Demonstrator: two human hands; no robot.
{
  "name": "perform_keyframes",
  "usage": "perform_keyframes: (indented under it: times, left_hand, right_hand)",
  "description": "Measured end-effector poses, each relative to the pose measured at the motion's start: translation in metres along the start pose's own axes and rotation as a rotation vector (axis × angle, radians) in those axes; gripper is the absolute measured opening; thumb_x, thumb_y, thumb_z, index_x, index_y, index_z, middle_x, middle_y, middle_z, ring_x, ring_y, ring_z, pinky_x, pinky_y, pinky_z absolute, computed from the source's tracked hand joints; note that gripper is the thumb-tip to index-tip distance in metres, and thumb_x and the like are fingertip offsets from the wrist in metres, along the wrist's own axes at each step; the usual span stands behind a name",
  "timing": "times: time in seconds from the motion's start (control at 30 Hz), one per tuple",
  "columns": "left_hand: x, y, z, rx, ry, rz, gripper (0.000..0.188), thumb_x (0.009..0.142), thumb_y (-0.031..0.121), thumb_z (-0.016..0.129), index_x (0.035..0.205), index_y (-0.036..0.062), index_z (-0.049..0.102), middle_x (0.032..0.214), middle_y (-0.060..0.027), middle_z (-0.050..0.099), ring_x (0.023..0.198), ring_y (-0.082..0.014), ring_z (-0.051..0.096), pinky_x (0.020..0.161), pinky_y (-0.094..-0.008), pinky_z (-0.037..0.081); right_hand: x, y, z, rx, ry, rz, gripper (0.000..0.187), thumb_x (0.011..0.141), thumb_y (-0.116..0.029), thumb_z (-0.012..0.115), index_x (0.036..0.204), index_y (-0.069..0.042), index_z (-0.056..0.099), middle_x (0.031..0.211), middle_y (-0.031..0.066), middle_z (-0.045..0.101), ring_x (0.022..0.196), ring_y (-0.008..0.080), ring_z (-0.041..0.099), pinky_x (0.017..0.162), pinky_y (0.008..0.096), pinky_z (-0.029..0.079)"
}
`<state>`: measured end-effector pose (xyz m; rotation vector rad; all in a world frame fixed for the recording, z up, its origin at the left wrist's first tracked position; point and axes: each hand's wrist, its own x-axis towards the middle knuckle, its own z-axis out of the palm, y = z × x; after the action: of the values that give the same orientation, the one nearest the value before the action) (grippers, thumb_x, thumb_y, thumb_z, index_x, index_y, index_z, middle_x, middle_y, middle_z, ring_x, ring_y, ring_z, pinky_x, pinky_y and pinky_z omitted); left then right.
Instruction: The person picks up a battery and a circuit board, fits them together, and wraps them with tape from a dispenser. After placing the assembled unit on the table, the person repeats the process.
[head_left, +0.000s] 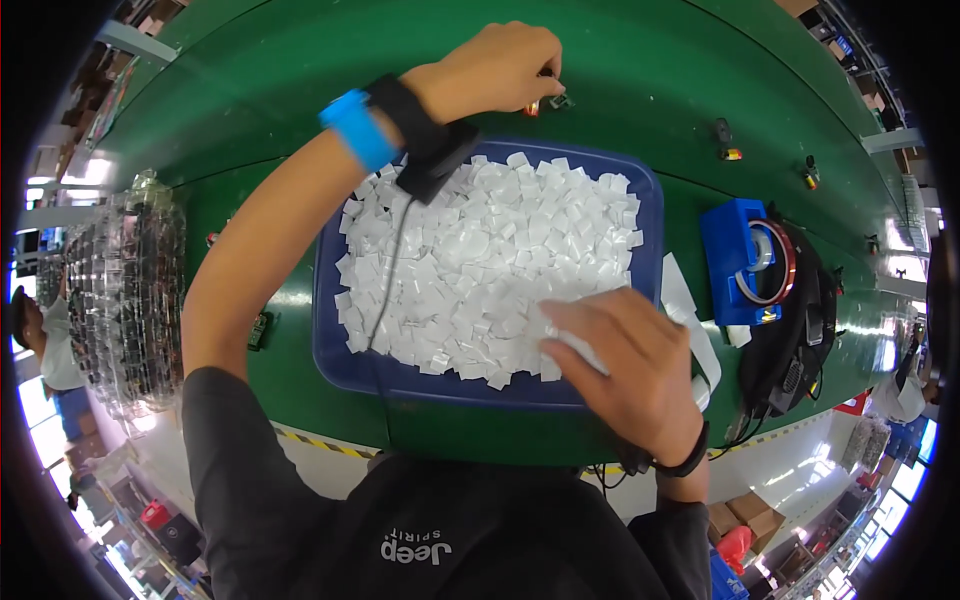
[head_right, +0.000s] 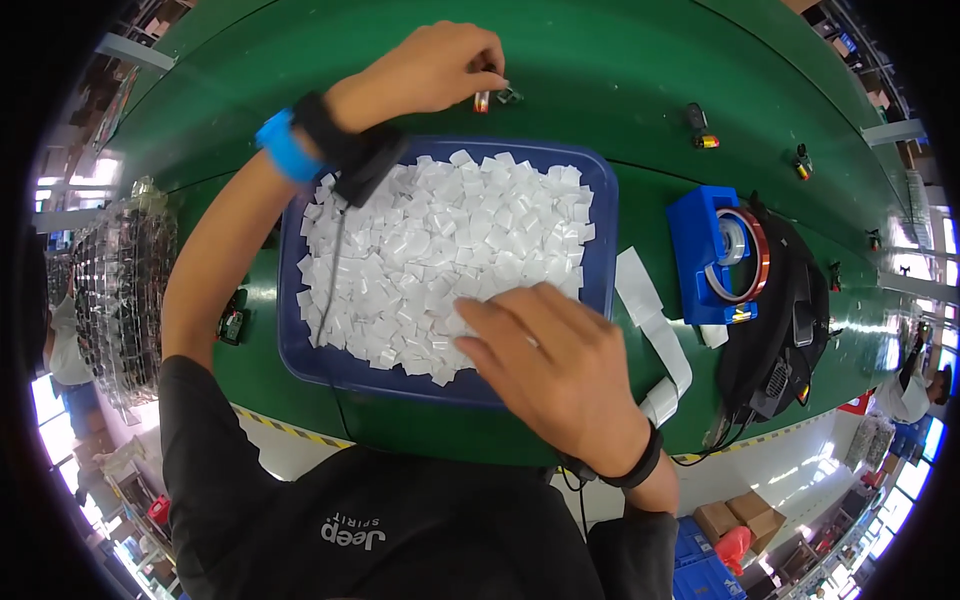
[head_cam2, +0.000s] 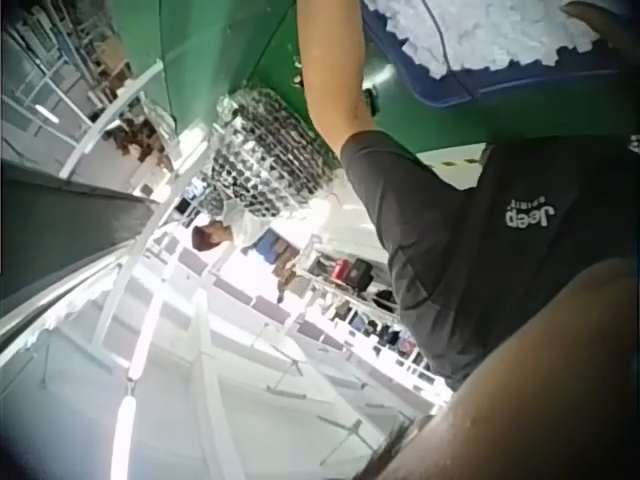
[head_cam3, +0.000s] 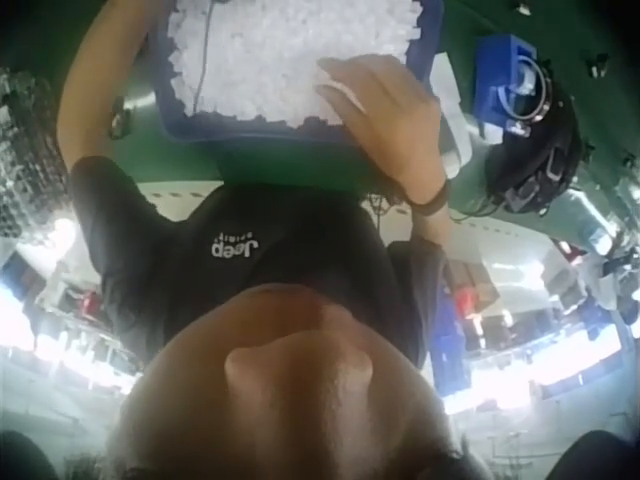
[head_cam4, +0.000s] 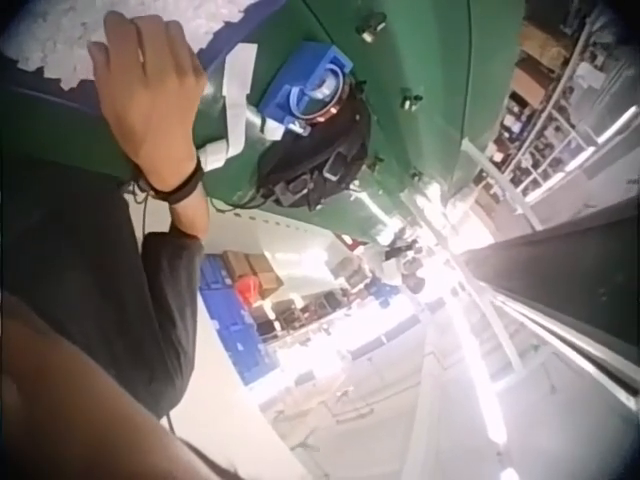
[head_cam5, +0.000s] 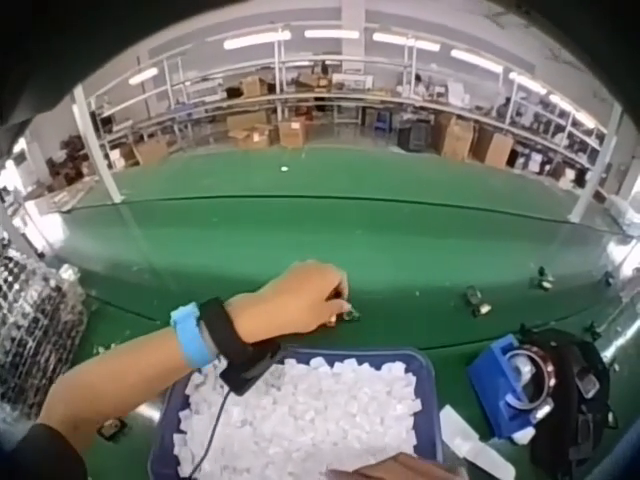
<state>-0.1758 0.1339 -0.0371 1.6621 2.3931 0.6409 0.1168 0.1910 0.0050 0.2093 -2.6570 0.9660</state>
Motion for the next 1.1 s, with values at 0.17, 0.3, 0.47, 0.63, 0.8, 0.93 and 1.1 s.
perform_keyframes:
  times: [0.17,0.3,0.47,0.63,0.8,0.93,1.1]
  left_hand:
    - [-0.089,0.069,-0.031,-0.466,0.150,-0.025,0.034,0.085,-0.003,0.067,0.117,0.0044,0.060,0.101,-0.0106,0.066,0.092,-0.0201,0.066,0.071,-0.0311,0.055]
    - [-0.155,0.106,-0.029,-0.348,0.098,-0.111,0.037,0.080,-0.009,0.068,0.114,0.0028,0.061,0.102,-0.0117,0.065,0.096,-0.0220,0.065,0.074,-0.0299,0.056]
    - [-0.188,0.108,-0.005,-0.373,0.212,0.006,0.030,0.077,-0.010,0.070,0.105,0.0007,0.066,0.108,-0.0139,0.066,0.097,-0.0223,0.066,0.075,-0.0299,0.056]
    - [-0.202,0.122,0.001,-0.297,0.218,0.064,0.018,0.075,-0.011,0.069,0.091,-0.0032,0.068,0.115,-0.0170,0.065,0.097,-0.0229,0.067,0.077,-0.0314,0.056]
    - [-0.204,0.118,0.014,-0.379,0.303,0.069,0.010,0.080,-0.007,0.068,0.090,-0.0040,0.065,0.114,-0.0158,0.066,0.092,-0.0217,0.068,0.078,-0.0295,0.056]
    - [-0.202,0.122,-0.002,-1.122,0.240,-0.507,0.014,0.088,0.000,0.066,0.102,-0.0020,0.062,0.108,-0.0125,0.066,0.086,-0.0174,0.067,0.075,-0.0269,0.057]
    - [-0.199,0.101,0.002,-1.411,-0.288,-0.500,0.016,0.095,0.006,0.062,0.110,-0.0010,0.058,0.103,-0.0098,0.065,0.081,-0.0123,0.066,0.068,-0.0238,0.055]
  right_hand:
    - [-0.003,0.008,-0.001,0.152,0.200,0.248,0.031,0.079,0.000,0.075,0.108,-0.001,0.066,0.089,0.0103,0.068,0.075,0.0188,0.066,0.063,0.0298,0.052]
    - [0.001,0.001,0.014,0.493,0.183,0.412,0.028,0.085,0.001,0.068,0.113,0.001,0.063,0.093,0.0102,0.069,0.080,0.0159,0.067,0.064,0.0285,0.054]
    - [-0.001,0.001,0.020,0.767,-0.031,0.592,0.024,0.090,0.000,0.065,0.113,0.003,0.061,0.095,0.0110,0.070,0.080,0.0165,0.069,0.063,0.0263,0.056]
    - [-0.001,0.000,0.023,1.072,-0.133,0.853,0.018,0.090,0.001,0.066,0.107,0.005,0.062,0.091,0.0116,0.069,0.076,0.0158,0.069,0.062,0.0240,0.056]
    - [-0.004,0.003,0.027,0.957,-0.080,0.768,0.014,0.088,0.003,0.068,0.101,0.005,0.063,0.088,0.0097,0.069,0.073,0.0139,0.067,0.062,0.0242,0.057]
    - [-0.004,0.001,0.027,0.690,-0.054,0.555,0.014,0.085,0.004,0.071,0.097,0.003,0.064,0.086,0.0081,0.068,0.071,0.0146,0.065,0.065,0.0264,0.055]
    - [-0.004,0.005,0.028,0.364,-0.167,0.183,0.018,0.079,0.004,0.073,0.094,-0.001,0.064,0.085,0.0074,0.066,0.075,0.0193,0.064,0.071,0.0301,0.052]
